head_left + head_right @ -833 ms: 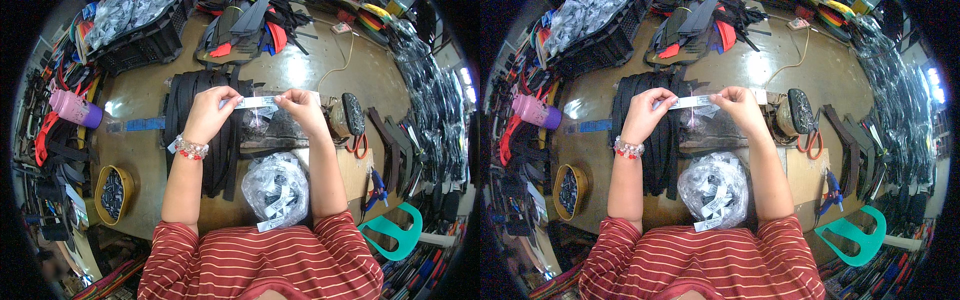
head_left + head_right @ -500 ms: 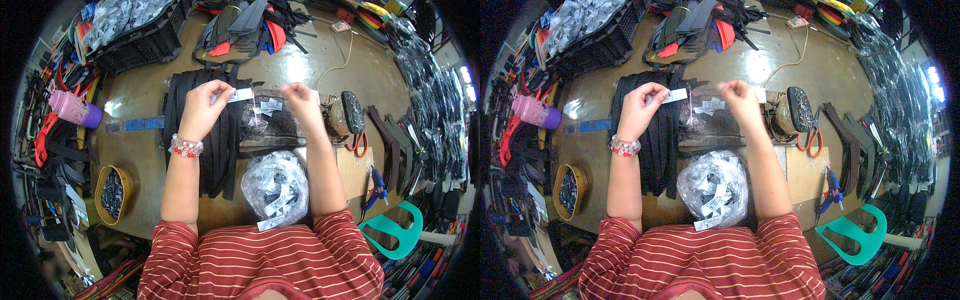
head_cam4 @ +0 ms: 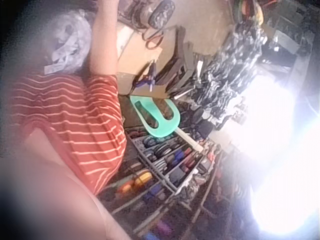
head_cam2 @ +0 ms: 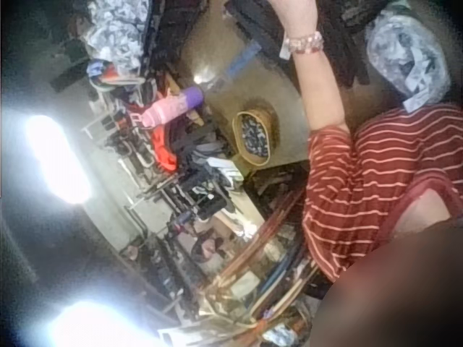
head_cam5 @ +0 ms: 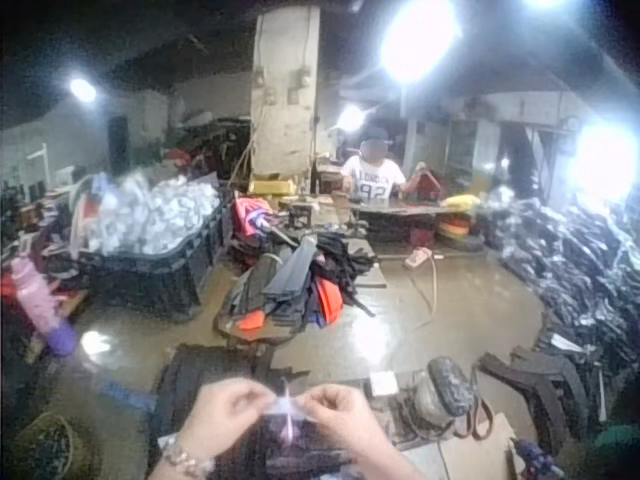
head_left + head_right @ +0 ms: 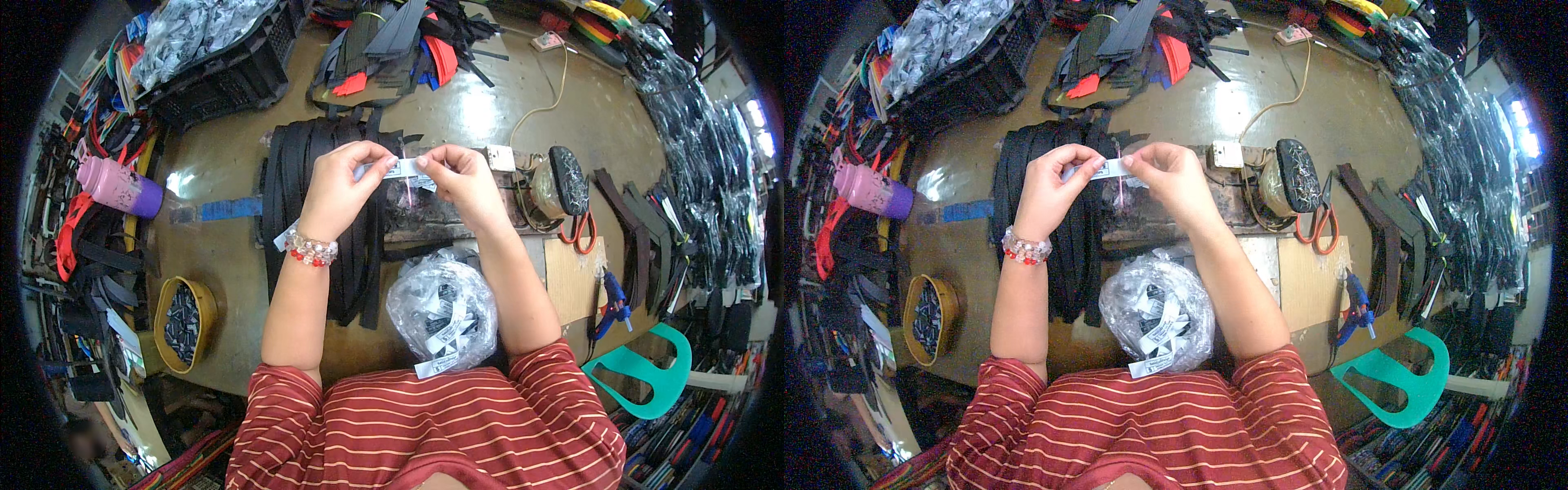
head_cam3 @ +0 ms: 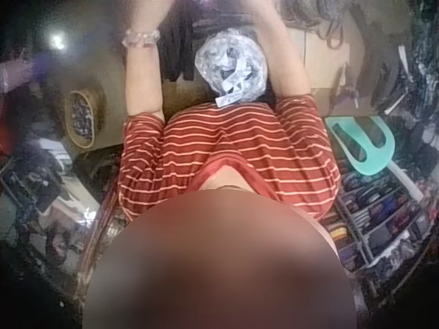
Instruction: The person handles small white labels and plastic bags, then uses a hot glue gun to attach labels to dark fabric straps on a workbench. The person repeatedly applies glue and presses labels onto the straps, organizing the finished pieces on the table.
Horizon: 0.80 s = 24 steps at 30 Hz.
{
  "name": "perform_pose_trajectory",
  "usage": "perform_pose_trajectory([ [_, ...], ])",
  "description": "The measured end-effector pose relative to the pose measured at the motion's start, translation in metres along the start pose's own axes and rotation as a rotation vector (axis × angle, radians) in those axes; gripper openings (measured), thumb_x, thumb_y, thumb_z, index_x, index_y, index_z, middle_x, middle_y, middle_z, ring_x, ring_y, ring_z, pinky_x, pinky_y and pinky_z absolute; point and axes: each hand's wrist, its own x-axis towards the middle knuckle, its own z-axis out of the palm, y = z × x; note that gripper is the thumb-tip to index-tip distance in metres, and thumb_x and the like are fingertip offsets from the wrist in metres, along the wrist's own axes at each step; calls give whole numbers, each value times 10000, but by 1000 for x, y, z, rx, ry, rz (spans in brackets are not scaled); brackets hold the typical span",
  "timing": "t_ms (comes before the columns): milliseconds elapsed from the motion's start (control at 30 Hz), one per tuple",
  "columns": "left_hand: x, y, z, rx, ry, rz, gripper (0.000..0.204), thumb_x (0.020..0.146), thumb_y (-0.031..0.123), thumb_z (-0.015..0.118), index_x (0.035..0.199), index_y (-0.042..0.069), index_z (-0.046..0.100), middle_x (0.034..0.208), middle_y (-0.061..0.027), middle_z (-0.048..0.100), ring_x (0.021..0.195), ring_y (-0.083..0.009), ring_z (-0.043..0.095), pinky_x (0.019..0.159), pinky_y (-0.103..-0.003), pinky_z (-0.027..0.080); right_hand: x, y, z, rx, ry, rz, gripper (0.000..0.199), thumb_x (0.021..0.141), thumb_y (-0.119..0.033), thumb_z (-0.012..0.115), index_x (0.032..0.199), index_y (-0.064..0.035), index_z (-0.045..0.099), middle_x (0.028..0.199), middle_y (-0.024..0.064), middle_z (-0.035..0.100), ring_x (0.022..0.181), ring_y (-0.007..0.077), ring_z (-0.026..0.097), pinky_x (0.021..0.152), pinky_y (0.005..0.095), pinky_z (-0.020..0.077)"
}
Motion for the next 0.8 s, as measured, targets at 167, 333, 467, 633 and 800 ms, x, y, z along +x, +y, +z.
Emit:
perform_pose_trajectory([
  [167,0,-8,5,208,-20,10,178,855,168,647,883,-7,661,815,-117,666,716,-209,631,647,-321,478,11,16,12,-248,23,-148,162,844,-179,700,841,-33,631,660,-58,536,537,2,387,448,183,257],
  [333,-1,-6,4,335,-33,2,152,851,143,621,895,0,644,845,-159,646,784,-301,641,691,-350,488,10,11,-1,254,33,147,94,884,-124,570,834,-47,590,682,-42,497,554,46,415,479,201,318],
  [467,-3,7,9,81,-8,25,156,860,137,621,905,-10,643,856,-146,654,789,-258,643,694,-332,489,-1,-7,-5,240,-92,96,216,863,-239,645,819,-29,624,684,-20,555,590,67,469,517,230,365],
  [633,-3,12,6,16,-68,-14,161,856,135,653,905,-18,660,814,-83,675,733,-129,628,670,-270,485,-7,-19,-6,-263,-6,-16,227,802,-234,729,772,-23,649,689,-18,593,628,57,477,579,236,388],
  [800,-1,-3,-12,141,-47,-99,194,831,199,658,887,15,683,835,-142,675,780,-244,657,702,-327,489,4,-15,-30,-314,8,44,213,792,-208,736,742,-17,656,655,-17,592,613,57,472,572,238,386],
])
